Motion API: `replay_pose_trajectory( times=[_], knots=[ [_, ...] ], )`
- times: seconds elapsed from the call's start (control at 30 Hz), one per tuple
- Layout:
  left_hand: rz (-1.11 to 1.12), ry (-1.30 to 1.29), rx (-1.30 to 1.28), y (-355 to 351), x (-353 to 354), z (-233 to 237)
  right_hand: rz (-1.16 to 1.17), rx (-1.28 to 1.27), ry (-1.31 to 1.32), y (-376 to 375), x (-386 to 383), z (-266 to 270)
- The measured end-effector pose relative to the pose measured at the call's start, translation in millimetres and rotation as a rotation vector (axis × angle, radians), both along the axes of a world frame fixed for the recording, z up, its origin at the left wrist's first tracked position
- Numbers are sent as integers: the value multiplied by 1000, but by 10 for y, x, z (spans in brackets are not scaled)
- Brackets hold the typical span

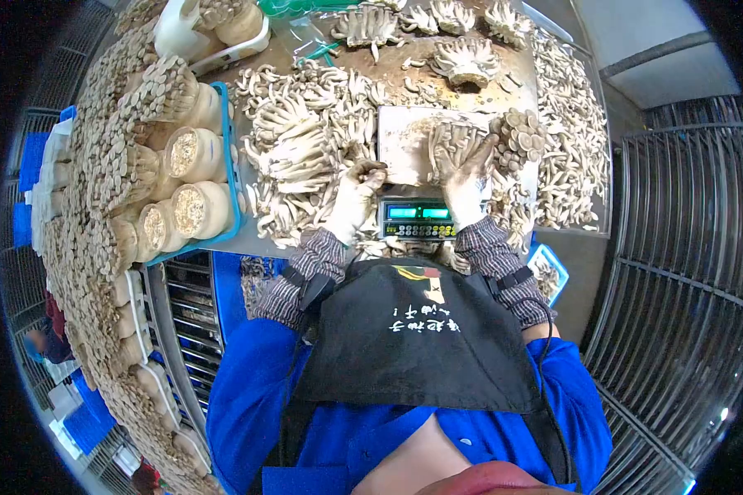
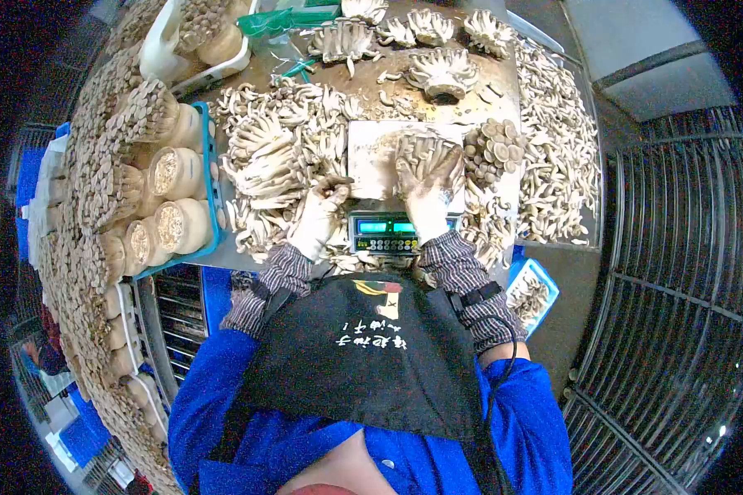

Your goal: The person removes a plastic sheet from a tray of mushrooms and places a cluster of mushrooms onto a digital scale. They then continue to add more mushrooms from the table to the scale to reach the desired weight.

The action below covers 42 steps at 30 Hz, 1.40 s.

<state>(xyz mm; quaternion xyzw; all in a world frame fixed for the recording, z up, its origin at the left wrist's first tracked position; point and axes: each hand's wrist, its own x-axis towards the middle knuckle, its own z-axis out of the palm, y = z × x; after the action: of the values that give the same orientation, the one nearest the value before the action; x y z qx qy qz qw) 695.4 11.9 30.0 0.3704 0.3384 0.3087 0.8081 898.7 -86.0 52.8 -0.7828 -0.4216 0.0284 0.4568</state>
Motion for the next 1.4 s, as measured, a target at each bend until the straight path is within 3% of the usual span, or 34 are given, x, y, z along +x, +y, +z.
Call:
replay_pose_trajectory(
  times=[0.03, 0.17, 0.23, 0.33, 0.43, 0.5, 0.53, 0.57, 0.63, 0.7, 0.77, 0.83, 0.87, 0.97, 1.03, 1.07, 1.1, 1.17, 1.2, 1.23, 1.27, 1.3, 1.33, 1.37, 1.4],
  knots=[
    [13, 18, -8, 13, -96, 77, 47, 88, 76, 4, -1, -24],
    [-51, -188, -42, 37, -408, 394, -60, -195, -58, -74, -89, 371],
    [-116, -61, 115, 54, -464, 578, 65, -5, 123, -189, -82, 393],
    [-215, 49, 316, 74, -486, 801, 12, -49, 88, -269, -56, 486],
    [-350, 78, 268, 56, -444, 1044, 17, -8, -53, -417, -130, 766],
    [-384, 108, 329, 32, -379, 1082, 283, 86, 159, -478, -297, 953],
    [-375, 91, 344, 15, -321, 1130, 378, 15, 55, -494, -341, 1037],
    [-368, 74, 362, 11, -264, 1168, 455, -115, 131, -483, -416, 1073],
    [-409, 47, 369, 5, -166, 1237, 488, -238, 535, -426, -506, 1048],
    [-236, 5, 383, -75, -58, 1342, 471, -159, 619, -372, -496, 854],
    [-197, -92, 280, -137, 21, 1204, 346, -77, 1036, -304, -523, 979],
    [-253, -204, 258, -202, 88, 992, 258, 66, 1020, -285, -643, 1063],
    [-479, -32, 248, -205, 10, 1089, 249, 106, 931, -271, -657, 963],
    [-461, 15, 328, -435, 67, 1202, 273, 212, 884, -251, -717, 744],
    [-474, 4, 281, -402, 17, 1221, 372, 117, 665, -289, -639, 735],
    [-501, 3, 236, -386, -17, 1339, 379, -30, 194, -306, -575, 720],
    [-529, 2, 192, -376, -43, 1403, 384, -32, 196, -332, -575, 710],
    [-505, -4, 132, -329, -97, 1279, 396, -46, 381, -325, -606, 927],
    [-593, 42, 198, -261, -137, 1197, 382, -9, 468, -319, -569, 696],
    [-683, 89, 263, -226, -170, 1132, 490, 17, 793, -261, -575, 981],
    [-753, -37, 55, -225, -188, 1118, 662, -14, 998, -249, -478, 953],
    [-754, -36, 55, -234, -204, 1119, 835, -46, 1200, -248, -387, 907],
    [-791, -86, -11, -245, -210, 1165, 706, 115, 1357, -253, -522, 826],
    [-827, -137, -78, -245, -225, 1192, 816, -7, 1417, -242, -509, 1041],
    [-873, -173, -82, -208, -249, 943, 855, -14, 1287, -202, -523, 1174]
  ],
)
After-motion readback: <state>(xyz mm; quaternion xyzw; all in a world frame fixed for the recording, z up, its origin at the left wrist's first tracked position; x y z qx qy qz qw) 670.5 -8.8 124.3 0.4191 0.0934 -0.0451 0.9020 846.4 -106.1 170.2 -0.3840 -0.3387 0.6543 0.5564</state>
